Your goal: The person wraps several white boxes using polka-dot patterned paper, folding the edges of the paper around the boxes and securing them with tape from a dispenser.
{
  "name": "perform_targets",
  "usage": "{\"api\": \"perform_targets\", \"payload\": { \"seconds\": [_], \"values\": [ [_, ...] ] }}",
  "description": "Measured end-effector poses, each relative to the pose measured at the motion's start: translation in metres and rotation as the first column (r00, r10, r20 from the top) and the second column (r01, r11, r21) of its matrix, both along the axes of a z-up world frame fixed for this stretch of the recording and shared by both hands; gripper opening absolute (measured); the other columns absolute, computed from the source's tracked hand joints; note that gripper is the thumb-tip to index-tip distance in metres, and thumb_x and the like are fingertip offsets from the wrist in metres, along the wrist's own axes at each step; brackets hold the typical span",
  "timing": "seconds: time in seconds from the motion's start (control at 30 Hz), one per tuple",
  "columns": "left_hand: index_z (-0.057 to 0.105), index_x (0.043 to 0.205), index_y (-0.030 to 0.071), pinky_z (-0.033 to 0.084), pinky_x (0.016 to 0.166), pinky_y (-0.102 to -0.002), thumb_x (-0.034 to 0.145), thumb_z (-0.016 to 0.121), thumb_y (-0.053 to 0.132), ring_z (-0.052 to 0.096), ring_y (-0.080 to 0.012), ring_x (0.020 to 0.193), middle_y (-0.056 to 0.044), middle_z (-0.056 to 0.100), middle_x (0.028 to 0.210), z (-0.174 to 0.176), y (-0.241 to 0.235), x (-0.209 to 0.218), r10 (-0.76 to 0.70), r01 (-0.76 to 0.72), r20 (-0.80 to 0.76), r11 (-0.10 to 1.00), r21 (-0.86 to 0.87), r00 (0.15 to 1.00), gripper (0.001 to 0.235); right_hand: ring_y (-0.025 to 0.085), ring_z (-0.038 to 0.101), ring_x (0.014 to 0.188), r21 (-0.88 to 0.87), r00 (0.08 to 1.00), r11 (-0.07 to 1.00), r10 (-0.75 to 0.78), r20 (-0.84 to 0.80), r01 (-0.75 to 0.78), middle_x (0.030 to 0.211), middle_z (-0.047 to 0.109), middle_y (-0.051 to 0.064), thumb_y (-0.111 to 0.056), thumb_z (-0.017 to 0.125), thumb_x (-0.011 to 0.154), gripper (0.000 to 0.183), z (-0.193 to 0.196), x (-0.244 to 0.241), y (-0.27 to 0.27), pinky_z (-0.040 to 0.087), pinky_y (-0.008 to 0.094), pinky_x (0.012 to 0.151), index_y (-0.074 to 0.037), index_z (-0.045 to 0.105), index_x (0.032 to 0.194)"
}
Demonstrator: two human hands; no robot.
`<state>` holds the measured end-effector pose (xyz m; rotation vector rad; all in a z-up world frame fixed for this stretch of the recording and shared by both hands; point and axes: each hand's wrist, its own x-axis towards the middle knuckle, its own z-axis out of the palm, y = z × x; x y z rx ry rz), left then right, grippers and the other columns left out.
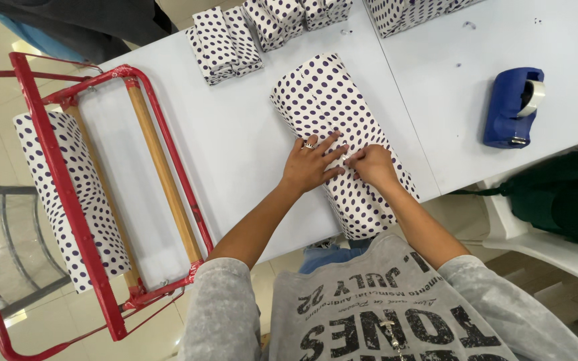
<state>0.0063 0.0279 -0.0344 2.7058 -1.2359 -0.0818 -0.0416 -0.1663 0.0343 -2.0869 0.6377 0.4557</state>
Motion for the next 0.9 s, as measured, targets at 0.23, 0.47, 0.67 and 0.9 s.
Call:
{"api": "perform_targets", "payload": {
  "seconds": [0.23,0.47,0.67,0.9],
  "values": [
    [0.046,0.165,0.045,0.037,0.111,-0.049,0.109,0.032,0.079,0.047,-0.0278,0.137,0.004,0.045,0.173,-0.006,-0.001,0.001,0.002,-0.002,-0.018,1.0,0.009,1.0,0.067,0.019,0.073,0.063,0.122,0.997,0.989,-0.082,-0.011,0.083,0.083,0.071,0.017,-0.003,0.077,0.098,0.042,0.017,-0.006,-0.007,0.057,0.027,0.05,0.012,0.051,0.127],
    [0.043,0.167,0.044,0.039,0.111,-0.05,0.108,0.033,0.079,0.05,-0.0291,0.137,0.002,0.045,0.174,-0.007,0.001,-0.003,0.007,-0.007,0.042,1.0,-0.005,0.999,0.069,0.036,0.079,0.089,-0.213,0.982,0.96,0.164,-0.091,-0.18,0.093,0.074,0.024,-0.016,0.081,0.096,0.027,0.01,0.011,-0.006,0.061,0.043,0.071,0.003,0.071,0.112],
    [0.039,0.17,0.039,0.038,0.113,-0.048,0.105,0.027,0.083,0.047,-0.0287,0.14,0.003,0.042,0.174,-0.008,0.0,-0.007,0.058,-0.057,0.066,0.998,-0.01,0.996,0.079,0.041,0.078,0.1,-0.246,0.956,0.93,0.233,-0.179,-0.273,0.097,0.077,0.023,-0.025,0.076,0.102,0.022,0.016,-0.004,-0.008,0.06,0.045,0.079,-0.003,0.077,0.106],
    [0.022,0.177,0.04,0.034,0.121,-0.051,0.104,0.036,0.082,0.038,-0.0337,0.154,0.003,0.034,0.18,0.025,0.013,-0.004,0.075,-0.177,-0.433,0.964,-0.2,0.898,0.084,0.035,0.072,0.087,0.097,0.999,0.994,0.05,0.016,-0.051,0.096,0.073,0.024,-0.016,0.081,0.098,0.031,0.02,-0.036,-0.046,0.055,0.041,0.075,0.006,0.071,0.117]
  ]
}}
